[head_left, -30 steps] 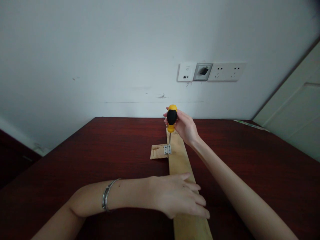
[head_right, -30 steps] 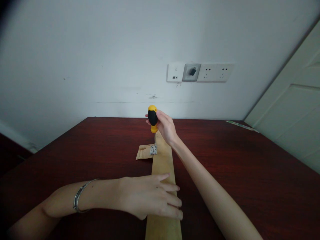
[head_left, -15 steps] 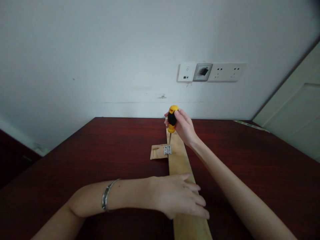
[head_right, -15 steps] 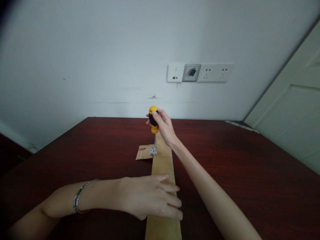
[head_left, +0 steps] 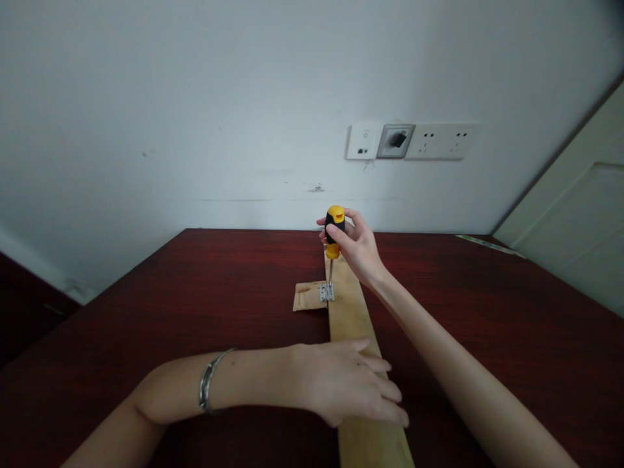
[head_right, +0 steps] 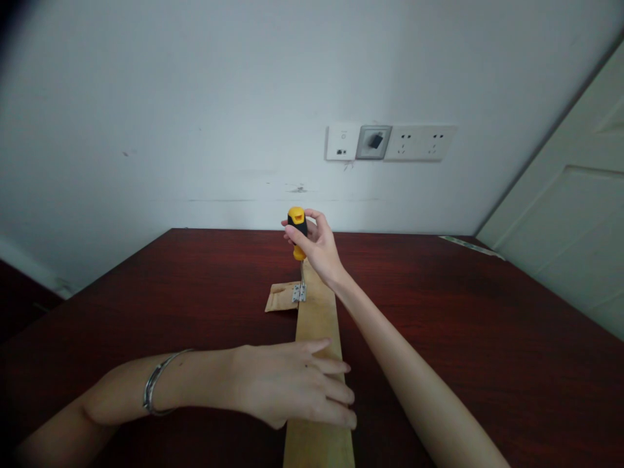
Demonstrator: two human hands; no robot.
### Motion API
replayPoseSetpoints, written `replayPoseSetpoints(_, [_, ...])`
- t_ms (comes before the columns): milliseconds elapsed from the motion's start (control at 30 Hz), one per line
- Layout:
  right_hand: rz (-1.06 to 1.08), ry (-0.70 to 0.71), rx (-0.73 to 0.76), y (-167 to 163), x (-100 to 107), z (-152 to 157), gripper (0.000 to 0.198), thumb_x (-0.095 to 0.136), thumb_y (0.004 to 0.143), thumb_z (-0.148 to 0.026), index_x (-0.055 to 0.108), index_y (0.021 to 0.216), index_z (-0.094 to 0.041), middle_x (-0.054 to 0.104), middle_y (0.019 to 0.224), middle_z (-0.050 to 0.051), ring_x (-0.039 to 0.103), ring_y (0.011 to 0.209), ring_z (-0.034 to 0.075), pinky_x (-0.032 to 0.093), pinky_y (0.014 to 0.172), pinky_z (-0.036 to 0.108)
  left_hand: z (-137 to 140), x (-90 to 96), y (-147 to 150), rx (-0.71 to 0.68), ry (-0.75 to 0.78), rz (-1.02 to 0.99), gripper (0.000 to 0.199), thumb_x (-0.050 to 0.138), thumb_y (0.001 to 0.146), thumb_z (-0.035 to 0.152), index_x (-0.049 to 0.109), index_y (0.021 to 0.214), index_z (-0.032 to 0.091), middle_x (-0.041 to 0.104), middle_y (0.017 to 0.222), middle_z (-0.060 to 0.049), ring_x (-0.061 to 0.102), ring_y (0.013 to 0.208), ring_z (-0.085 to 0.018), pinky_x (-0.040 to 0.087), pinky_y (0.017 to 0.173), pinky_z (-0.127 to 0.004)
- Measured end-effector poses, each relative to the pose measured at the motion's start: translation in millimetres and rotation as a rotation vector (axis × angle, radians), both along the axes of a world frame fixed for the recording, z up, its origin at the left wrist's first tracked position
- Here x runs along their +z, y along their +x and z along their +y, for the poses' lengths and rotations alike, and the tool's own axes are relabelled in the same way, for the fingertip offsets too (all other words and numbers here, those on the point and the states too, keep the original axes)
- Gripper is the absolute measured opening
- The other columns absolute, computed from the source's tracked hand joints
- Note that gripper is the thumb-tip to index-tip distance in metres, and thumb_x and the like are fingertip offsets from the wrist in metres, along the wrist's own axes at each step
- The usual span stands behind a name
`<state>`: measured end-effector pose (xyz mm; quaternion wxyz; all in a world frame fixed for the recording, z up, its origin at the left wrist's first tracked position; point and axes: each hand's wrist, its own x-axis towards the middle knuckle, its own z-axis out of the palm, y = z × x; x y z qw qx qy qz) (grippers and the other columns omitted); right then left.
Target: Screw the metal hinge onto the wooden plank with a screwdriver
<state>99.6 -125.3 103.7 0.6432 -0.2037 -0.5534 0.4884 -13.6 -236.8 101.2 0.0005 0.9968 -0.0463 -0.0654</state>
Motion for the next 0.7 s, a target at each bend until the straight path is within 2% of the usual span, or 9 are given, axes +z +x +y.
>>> replayPoseSetpoints(167, [0.013,-0.012,0.023,1.4,-2.0,3.2,0.035,0.056,0.084,-0.054,0.058,0.101,-0.023,0.066,0.092,0.003,0.058,0.073,0.014,0.05,0.067,0.031,0.0,0.6,-1.0,-0.006,0.002,-0.024,0.054,0.063,0.077,0.012,0.052,0.13,0.016,0.059,0.127,0.0,0.046,0.126,-0.023,0.039,0.104,-0.041])
replayPoseSetpoints(300, [-0.029,0.022,-0.057,2.9,-6.3,8.1,0.031,0.067,0.079,-0.048,0.057,0.098,-0.026,0.061,0.094,0.0,0.059,0.076,0.012,0.051,0.069,0.029,0.3,0.7,-1.3,0.001,0.005,-0.004,0.054,0.062,0.077,0.011,0.052,0.13,0.017,0.059,0.128,0.0,0.045,0.126,-0.023,0.038,0.105,-0.041])
replayPoseSetpoints(400, [-0.026,0.044,-0.094,2.0,-6.9,8.2,0.036,0.075,0.073,-0.041,0.052,0.097,-0.028,0.059,0.096,-0.002,0.062,0.075,0.01,0.053,0.069,0.028,0.7,-0.4,-0.8,-0.003,0.0,-0.022,0.053,0.061,0.076,0.01,0.053,0.128,0.017,0.059,0.127,0.0,0.045,0.127,-0.023,0.039,0.104,-0.04])
replayPoseSetpoints(500, [-0.027,0.036,-0.063,0.7,-4.7,6.1,0.04,0.076,0.072,-0.039,0.048,0.1,-0.028,0.062,0.096,-0.002,0.064,0.073,0.011,0.053,0.068,0.028,0.9,-1.0,-0.7,0.002,0.0,0.0,0.052,0.061,0.078,0.011,0.052,0.129,0.018,0.058,0.128,-0.001,0.043,0.13,-0.022,0.039,0.105,-0.039])
replayPoseSetpoints(700, [0.004,0.006,0.052,2.8,-1.7,5.6,0.031,0.059,0.084,-0.05,0.06,0.098,-0.022,0.066,0.093,0.003,0.061,0.072,0.012,0.053,0.069,0.03,-0.1,0.0,-1.1,0.008,-0.001,-0.005,0.054,0.063,0.077,0.011,0.051,0.129,0.017,0.059,0.128,-0.001,0.044,0.128,-0.023,0.039,0.104,-0.041])
